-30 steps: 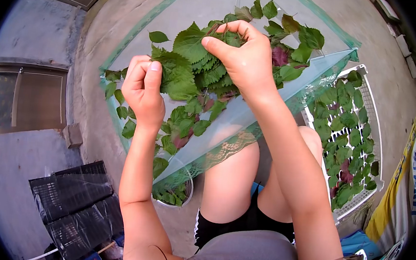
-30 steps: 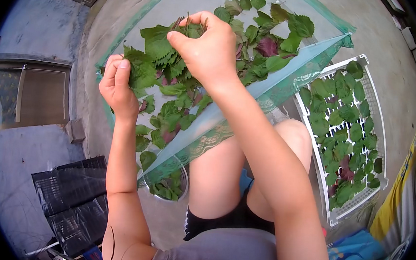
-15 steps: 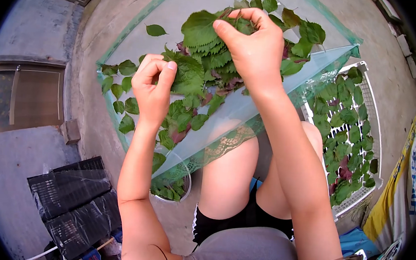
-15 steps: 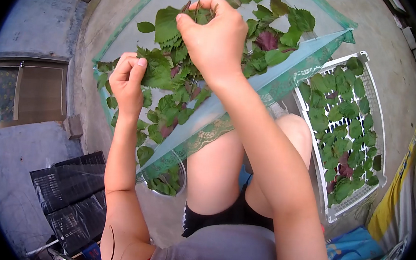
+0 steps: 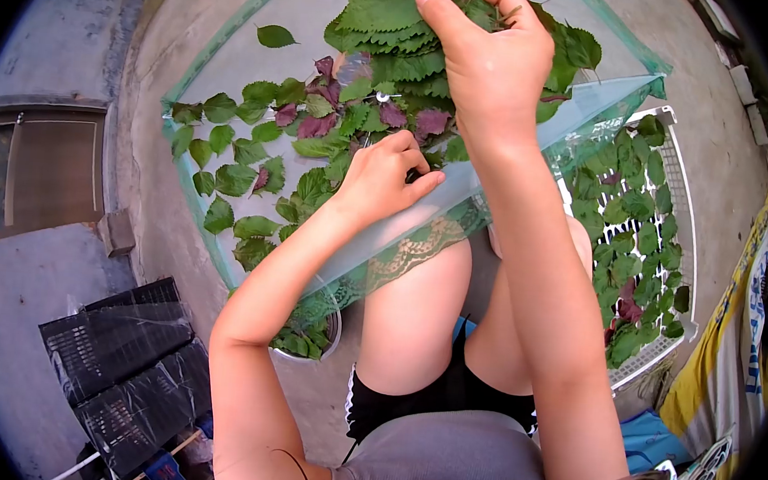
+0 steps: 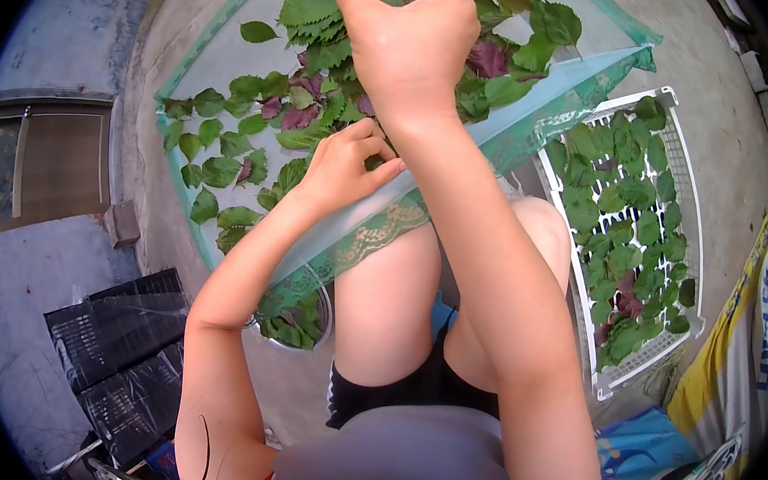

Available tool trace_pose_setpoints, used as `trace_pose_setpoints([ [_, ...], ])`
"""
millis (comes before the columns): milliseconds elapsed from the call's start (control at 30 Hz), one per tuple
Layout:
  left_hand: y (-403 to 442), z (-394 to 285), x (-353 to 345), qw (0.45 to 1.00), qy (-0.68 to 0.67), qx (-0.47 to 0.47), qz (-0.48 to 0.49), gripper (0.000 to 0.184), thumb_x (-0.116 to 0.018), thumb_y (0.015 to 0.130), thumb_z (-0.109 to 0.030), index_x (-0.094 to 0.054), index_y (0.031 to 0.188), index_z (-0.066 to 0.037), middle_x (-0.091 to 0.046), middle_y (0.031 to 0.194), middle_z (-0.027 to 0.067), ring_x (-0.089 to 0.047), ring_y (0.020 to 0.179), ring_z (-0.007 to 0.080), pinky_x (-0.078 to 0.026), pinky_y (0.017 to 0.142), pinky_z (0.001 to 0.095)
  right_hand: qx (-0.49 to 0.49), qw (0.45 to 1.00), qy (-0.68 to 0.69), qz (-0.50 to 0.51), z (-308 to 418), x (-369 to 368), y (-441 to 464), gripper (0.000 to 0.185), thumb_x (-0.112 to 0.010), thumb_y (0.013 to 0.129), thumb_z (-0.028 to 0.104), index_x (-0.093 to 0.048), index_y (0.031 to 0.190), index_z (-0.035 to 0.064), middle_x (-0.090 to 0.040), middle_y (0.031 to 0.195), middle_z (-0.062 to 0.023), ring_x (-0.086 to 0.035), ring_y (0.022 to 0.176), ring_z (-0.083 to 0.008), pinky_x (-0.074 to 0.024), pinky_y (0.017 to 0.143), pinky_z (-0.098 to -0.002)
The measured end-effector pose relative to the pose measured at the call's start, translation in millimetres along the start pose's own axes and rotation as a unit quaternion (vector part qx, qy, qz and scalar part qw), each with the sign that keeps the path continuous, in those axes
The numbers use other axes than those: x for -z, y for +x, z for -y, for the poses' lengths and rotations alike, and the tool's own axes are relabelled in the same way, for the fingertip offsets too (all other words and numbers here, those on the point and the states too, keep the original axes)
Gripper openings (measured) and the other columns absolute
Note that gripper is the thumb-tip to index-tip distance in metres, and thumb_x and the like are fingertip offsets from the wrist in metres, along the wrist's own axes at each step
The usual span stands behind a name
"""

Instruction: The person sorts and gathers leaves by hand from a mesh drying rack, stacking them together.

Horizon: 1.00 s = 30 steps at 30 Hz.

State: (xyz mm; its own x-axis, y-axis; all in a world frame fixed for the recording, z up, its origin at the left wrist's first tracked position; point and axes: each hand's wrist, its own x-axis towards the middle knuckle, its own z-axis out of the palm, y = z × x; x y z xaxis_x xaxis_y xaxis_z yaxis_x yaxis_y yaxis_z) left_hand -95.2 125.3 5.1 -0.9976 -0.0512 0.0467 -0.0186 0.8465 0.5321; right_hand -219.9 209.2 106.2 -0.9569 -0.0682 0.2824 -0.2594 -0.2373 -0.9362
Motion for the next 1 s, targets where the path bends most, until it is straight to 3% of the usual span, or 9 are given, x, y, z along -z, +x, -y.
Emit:
trace_pose_setpoints([
  [100,-0.4,15.0,-7.1,0.981,-0.181,0.071,0.008,0.018,-0.068,0.079,-0.019,-0.067,0.076,-0.001,-0.058,0.082,0.0077,-0.059,0.071,0.021,-0.048,0.066,0.0334,-0.003,1.0,0.013,0.004,0.1,1.1,0.3,0.017,-0.072,0.074,0.008,-0.06,0.081,-0.0017,-0.062,0.079,-0.0035,-0.054,0.074,-0.0078,-0.0449,0.07,-0.0232],
  [133,0.0,18.9,-8.4,0.976,-0.208,0.061,-0.012,0.014,-0.068,0.079,-0.015,-0.068,0.079,-0.002,-0.057,0.08,0.0055,-0.054,0.066,0.0139,-0.045,0.062,0.0281,-0.006,1.0,0.024,0.009,-0.2,1.2,0.6,0.017,-0.072,0.074,0.007,-0.06,0.081,-0.0017,-0.062,0.079,-0.0034,-0.054,0.074,-0.0076,-0.0448,0.07,-0.0231],
  [267,-5.5,18.3,0.1,0.974,-0.196,0.118,-0.007,0.008,-0.068,0.075,-0.006,-0.065,0.082,-0.002,-0.054,0.078,0.0014,-0.047,0.061,0.0083,-0.039,0.056,0.0227,-0.014,0.999,0.049,0.008,-2.3,-0.8,-0.1,0.016,-0.072,0.075,0.007,-0.06,0.081,-0.0014,-0.062,0.079,-0.0031,-0.053,0.074,-0.0072,-0.0448,0.069,-0.0227],
  [333,-8.4,23.6,-0.7,0.96,-0.226,0.163,-0.013,0.021,-0.067,0.071,0.002,-0.06,0.089,-0.003,-0.051,0.079,-0.0023,-0.041,0.06,0.004,-0.034,0.053,0.0195,-0.021,0.998,0.05,0.011,-1.1,-0.8,-0.9,0.016,-0.072,0.075,0.007,-0.06,0.082,-0.0013,-0.062,0.079,-0.0025,-0.053,0.073,-0.0069,-0.045,0.068,-0.0223],
  [433,-11.2,33.4,-2.3,0.948,-0.26,0.18,-0.035,0.029,-0.068,0.07,0.005,-0.055,0.095,-0.004,-0.049,0.081,-0.0034,-0.039,0.061,0.0034,-0.032,0.053,0.0187,-0.018,0.999,0.039,0.012,-1.5,0.0,-1.2,0.016,-0.072,0.075,0.007,-0.06,0.082,-0.0014,-0.062,0.078,-0.0021,-0.053,0.071,-0.0068,-0.0451,0.067,-0.0221],
  [500,-11.9,37.6,-0.3,0.947,-0.259,0.19,-0.021,0.036,-0.065,0.072,0.008,-0.053,0.104,-0.003,-0.053,0.088,-0.0011,-0.047,0.069,0.004,-0.038,0.059,0.0183,-0.019,0.999,0.041,0.013,-1.9,0.2,-1.3,0.016,-0.072,0.075,0.007,-0.06,0.082,-0.0014,-0.062,0.077,-0.002,-0.053,0.071,-0.0067,-0.045,0.067,-0.022],
  [600,-12.9,29.8,10.4,0.891,-0.404,0.198,-0.061,0.051,-0.061,0.073,0.015,-0.047,0.119,-0.001,-0.059,0.105,0.0062,-0.059,0.094,0.0119,-0.049,0.079,0.0239,-0.031,0.998,0.054,0.016,-1.6,-0.1,-0.8,0.016,-0.072,0.075,0.007,-0.06,0.082,-0.0014,-0.062,0.077,-0.002,-0.053,0.07,-0.0064,-0.0449,0.066,-0.0219],
  [833,-18.6,21.8,21.8,0.887,-0.421,0.177,-0.071,0.057,-0.061,0.073,0.016,-0.045,0.125,-0.001,-0.058,0.109,0.0081,-0.059,0.098,0.0127,-0.049,0.085,0.0245,-0.032,0.999,0.039,0.021,-0.8,-0.6,-1.3,0.015,-0.071,0.075,0.007,-0.06,0.081,-0.0012,-0.062,0.077,-0.002,-0.052,0.07,-0.0062,-0.0446,0.065,-0.0219],
  [1000,-23.9,14.6,26.2,0.886,-0.423,0.163,-0.102,0.044,-0.063,0.073,0.014,-0.052,0.114,0.001,-0.057,0.106,0.0063,-0.057,0.092,0.0122,-0.047,0.079,0.0235,-0.026,0.999,0.004,0.022,0.9,0.0,-4.7,0.015,-0.071,0.075,0.006,-0.06,0.082,-0.0006,-0.062,0.078,-0.0026,-0.053,0.071,-0.0067,-0.0449,0.066,-0.022],
])
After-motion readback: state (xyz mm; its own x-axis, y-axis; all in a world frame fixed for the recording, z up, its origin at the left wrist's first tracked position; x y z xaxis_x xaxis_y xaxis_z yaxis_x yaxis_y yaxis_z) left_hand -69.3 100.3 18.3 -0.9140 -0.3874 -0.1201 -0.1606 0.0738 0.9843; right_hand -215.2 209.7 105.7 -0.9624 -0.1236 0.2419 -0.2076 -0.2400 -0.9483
